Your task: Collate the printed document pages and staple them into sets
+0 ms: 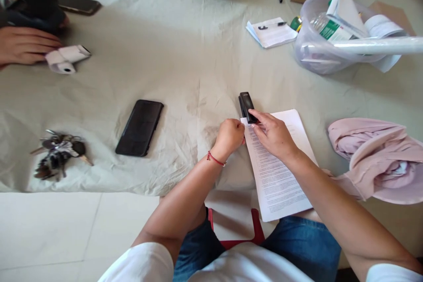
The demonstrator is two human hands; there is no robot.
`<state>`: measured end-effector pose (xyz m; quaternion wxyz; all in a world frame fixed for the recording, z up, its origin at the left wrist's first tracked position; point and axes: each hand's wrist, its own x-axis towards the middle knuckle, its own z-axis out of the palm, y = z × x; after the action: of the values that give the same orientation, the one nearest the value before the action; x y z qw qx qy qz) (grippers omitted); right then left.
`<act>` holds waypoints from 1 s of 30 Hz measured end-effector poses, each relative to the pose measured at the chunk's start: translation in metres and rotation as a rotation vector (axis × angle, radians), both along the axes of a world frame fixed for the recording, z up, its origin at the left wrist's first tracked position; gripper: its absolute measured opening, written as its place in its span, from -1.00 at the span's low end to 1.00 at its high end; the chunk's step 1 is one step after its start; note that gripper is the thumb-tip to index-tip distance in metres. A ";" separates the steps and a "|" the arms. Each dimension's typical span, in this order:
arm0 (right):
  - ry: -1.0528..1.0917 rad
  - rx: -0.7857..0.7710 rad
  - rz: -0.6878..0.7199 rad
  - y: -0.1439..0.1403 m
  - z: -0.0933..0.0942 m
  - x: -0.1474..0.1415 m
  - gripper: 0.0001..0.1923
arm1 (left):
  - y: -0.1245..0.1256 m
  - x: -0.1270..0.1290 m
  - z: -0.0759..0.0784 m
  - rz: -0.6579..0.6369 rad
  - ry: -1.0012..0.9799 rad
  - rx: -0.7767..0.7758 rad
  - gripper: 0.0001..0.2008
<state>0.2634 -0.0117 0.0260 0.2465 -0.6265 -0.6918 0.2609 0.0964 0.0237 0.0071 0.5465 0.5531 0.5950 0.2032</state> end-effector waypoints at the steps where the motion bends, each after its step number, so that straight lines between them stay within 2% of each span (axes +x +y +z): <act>1: 0.004 0.001 -0.002 -0.001 0.001 -0.001 -0.48 | 0.000 0.000 0.000 -0.007 -0.001 0.000 -0.62; 7: -0.050 0.025 -0.006 0.001 0.002 0.000 -0.50 | 0.004 0.000 0.001 -0.050 0.001 -0.013 -0.58; 11: -0.114 -0.060 0.008 0.004 0.012 0.004 -0.47 | 0.002 -0.001 0.004 -0.059 0.009 -0.023 -0.57; 14: -0.037 -0.151 0.017 0.009 0.021 0.011 -0.49 | 0.001 -0.003 0.006 -0.074 0.021 -0.025 -0.56; 16: 0.014 -0.179 -0.025 0.015 0.024 0.017 -0.55 | 0.000 -0.004 0.008 -0.086 0.026 -0.026 -0.56; 18: 0.019 -0.133 -0.099 0.025 0.025 0.022 -0.61 | -0.001 -0.004 0.010 -0.096 0.037 -0.027 -0.55; 21: -0.016 0.031 -0.144 0.047 0.025 0.024 -0.66 | -0.002 -0.003 0.013 -0.107 0.067 -0.023 -0.55; 25: -0.090 0.169 -0.058 0.083 0.019 0.012 -0.60 | -0.003 -0.003 0.014 -0.119 0.071 -0.005 -0.55; 30: -0.254 0.138 0.079 0.111 0.002 -0.016 -0.45 | -0.002 -0.003 0.012 -0.136 0.060 -0.005 -0.56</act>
<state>0.2471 0.0988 0.0281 0.1892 -0.6083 -0.7578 0.1410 0.0929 0.0218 0.0191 0.5425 0.5968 0.5725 0.1476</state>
